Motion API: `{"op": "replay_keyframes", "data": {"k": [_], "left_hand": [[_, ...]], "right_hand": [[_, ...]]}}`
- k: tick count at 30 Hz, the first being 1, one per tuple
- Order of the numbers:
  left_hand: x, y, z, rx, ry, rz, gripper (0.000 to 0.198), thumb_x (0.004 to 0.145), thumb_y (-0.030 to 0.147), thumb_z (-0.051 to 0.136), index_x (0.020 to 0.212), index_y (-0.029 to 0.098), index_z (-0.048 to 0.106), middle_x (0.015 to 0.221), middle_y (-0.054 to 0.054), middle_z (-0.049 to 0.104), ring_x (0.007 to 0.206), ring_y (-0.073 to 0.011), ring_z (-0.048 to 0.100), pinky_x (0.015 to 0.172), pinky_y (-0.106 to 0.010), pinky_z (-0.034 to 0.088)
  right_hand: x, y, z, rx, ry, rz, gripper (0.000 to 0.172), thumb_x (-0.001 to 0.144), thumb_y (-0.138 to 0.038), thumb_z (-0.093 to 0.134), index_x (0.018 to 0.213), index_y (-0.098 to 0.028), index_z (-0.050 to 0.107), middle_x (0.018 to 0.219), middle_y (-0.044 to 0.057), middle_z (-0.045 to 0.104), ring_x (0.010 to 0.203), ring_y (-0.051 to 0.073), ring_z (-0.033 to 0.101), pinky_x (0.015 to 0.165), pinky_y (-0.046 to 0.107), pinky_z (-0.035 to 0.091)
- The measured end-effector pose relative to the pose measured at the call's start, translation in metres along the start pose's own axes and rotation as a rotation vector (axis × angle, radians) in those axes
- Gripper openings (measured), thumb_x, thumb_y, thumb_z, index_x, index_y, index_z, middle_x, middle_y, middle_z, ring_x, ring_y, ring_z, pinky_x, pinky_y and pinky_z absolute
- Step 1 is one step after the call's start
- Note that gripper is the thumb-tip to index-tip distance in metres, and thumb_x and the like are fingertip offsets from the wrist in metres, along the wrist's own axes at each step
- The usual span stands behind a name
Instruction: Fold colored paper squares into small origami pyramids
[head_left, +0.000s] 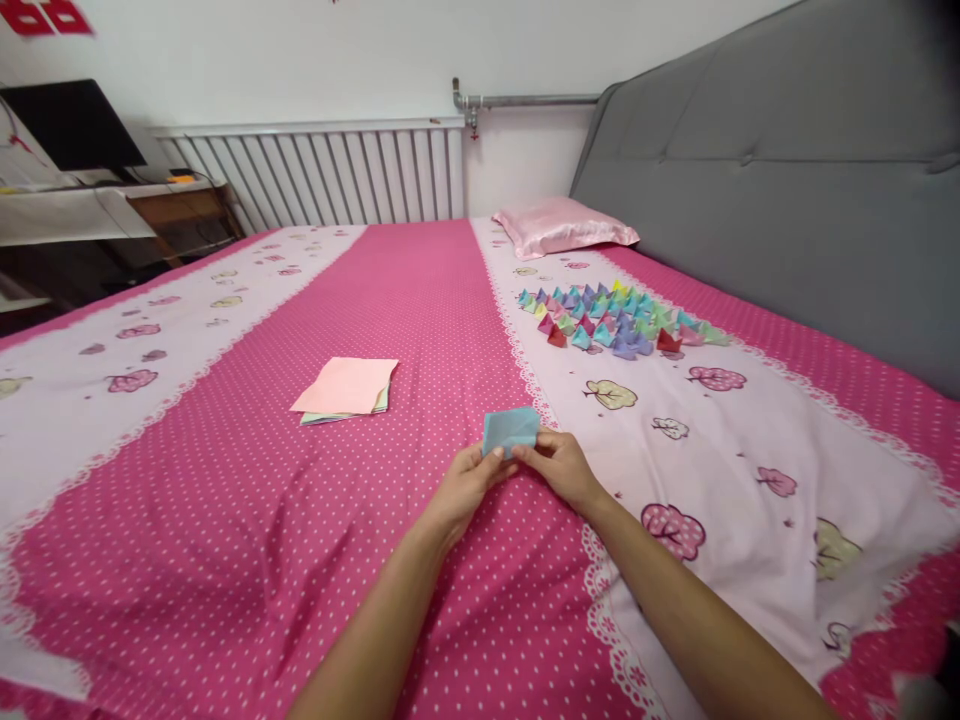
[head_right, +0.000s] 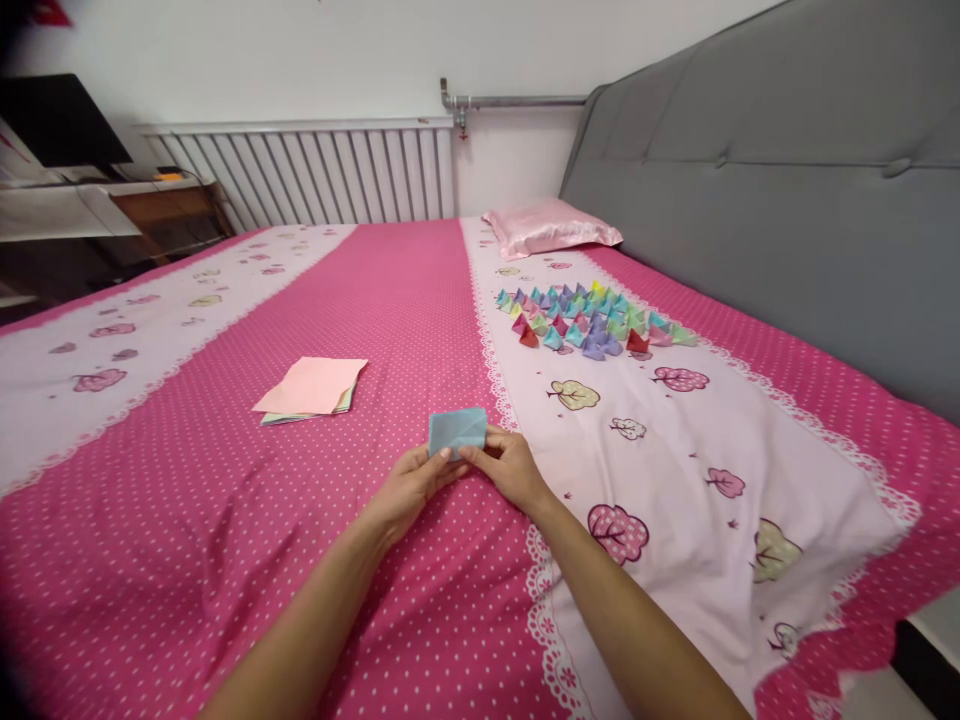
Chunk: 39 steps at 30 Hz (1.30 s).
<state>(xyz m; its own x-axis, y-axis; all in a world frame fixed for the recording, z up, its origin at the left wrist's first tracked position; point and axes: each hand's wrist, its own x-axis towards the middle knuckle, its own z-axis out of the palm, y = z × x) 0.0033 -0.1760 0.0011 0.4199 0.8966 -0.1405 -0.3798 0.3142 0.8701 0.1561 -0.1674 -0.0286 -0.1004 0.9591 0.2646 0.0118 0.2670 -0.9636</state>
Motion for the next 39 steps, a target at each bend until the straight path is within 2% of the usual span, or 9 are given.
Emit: {"op": "replay_keyframes", "data": {"k": [3,8,10,12,16,18,22,29,39], "left_hand": [[0.000,0.002,0.000,0.012,0.048,-0.029,0.025,0.073,0.028,0.067,0.091,0.010,0.069,0.098,-0.012,0.069,0.087,-0.0181,0.064,0.085,-0.028,0.047],[-0.006,0.008,0.000,0.143,-0.051,-0.133,0.026,0.074,0.029,0.067,0.089,0.009,0.069,0.086,-0.012,0.070,0.076,-0.0179,0.065,0.074,-0.027,0.049],[-0.006,0.009,0.001,0.187,-0.079,-0.170,0.025,0.072,0.030,0.068,0.085,0.009,0.070,0.081,-0.012,0.070,0.072,-0.0176,0.065,0.070,-0.026,0.049],[-0.005,0.008,0.001,0.213,-0.052,-0.151,0.023,0.069,0.030,0.070,0.081,0.009,0.070,0.076,-0.010,0.070,0.067,-0.0159,0.063,0.066,-0.024,0.049],[-0.002,0.008,0.000,0.213,0.179,0.025,0.021,0.066,0.030,0.073,0.071,0.010,0.068,0.066,-0.006,0.067,0.058,-0.0124,0.059,0.060,-0.022,0.047],[-0.001,0.009,0.000,0.198,0.242,0.086,0.023,0.067,0.033,0.071,0.072,0.010,0.069,0.065,-0.006,0.067,0.057,-0.0126,0.059,0.060,-0.023,0.047],[-0.001,0.007,0.001,0.234,0.237,0.109,0.027,0.065,0.036,0.072,0.072,0.010,0.070,0.061,-0.005,0.065,0.053,-0.0121,0.056,0.056,-0.022,0.044],[0.000,0.002,0.002,0.334,0.186,0.114,0.035,0.060,0.046,0.073,0.058,0.012,0.067,0.050,-0.002,0.058,0.047,-0.0092,0.048,0.051,-0.021,0.037],[0.001,0.000,0.002,0.313,0.194,0.119,0.036,0.069,0.045,0.066,0.053,0.013,0.059,0.048,0.001,0.052,0.046,-0.0078,0.045,0.049,-0.020,0.035]], "right_hand": [[0.001,0.003,0.000,0.140,0.068,0.049,0.025,0.065,-0.036,0.074,0.077,-0.020,0.059,0.076,0.000,0.064,0.075,0.018,0.061,0.071,0.030,0.048],[0.001,-0.002,-0.002,0.301,0.082,0.155,0.056,0.059,-0.031,0.079,0.105,-0.024,0.049,0.079,-0.001,0.063,0.069,0.015,0.060,0.062,0.026,0.049],[0.001,-0.006,-0.004,0.296,0.054,0.199,0.052,0.060,-0.032,0.077,0.105,-0.022,0.053,0.079,0.000,0.063,0.068,0.015,0.060,0.061,0.026,0.049],[0.000,-0.007,-0.005,0.298,0.062,0.223,0.042,0.060,-0.034,0.077,0.094,-0.020,0.059,0.081,0.002,0.064,0.069,0.016,0.060,0.063,0.027,0.049],[0.001,-0.005,-0.005,0.342,0.082,0.216,0.035,0.060,-0.034,0.077,0.087,-0.019,0.062,0.078,0.002,0.066,0.072,0.017,0.061,0.069,0.029,0.049],[0.001,-0.005,-0.005,0.347,0.043,0.199,0.033,0.061,-0.033,0.077,0.087,-0.018,0.063,0.077,0.002,0.067,0.072,0.016,0.061,0.071,0.029,0.049],[-0.001,-0.007,-0.004,0.356,0.004,0.193,0.029,0.062,-0.033,0.076,0.084,-0.019,0.063,0.074,0.000,0.065,0.067,0.015,0.060,0.066,0.027,0.047],[-0.001,-0.005,-0.003,0.293,0.095,0.223,0.027,0.064,-0.041,0.073,0.066,-0.018,0.061,0.059,-0.003,0.058,0.052,0.011,0.050,0.054,0.025,0.041],[0.000,0.002,-0.003,0.299,0.132,0.186,0.028,0.070,-0.043,0.067,0.062,-0.018,0.056,0.054,-0.005,0.047,0.047,0.008,0.038,0.046,0.021,0.031]]}}
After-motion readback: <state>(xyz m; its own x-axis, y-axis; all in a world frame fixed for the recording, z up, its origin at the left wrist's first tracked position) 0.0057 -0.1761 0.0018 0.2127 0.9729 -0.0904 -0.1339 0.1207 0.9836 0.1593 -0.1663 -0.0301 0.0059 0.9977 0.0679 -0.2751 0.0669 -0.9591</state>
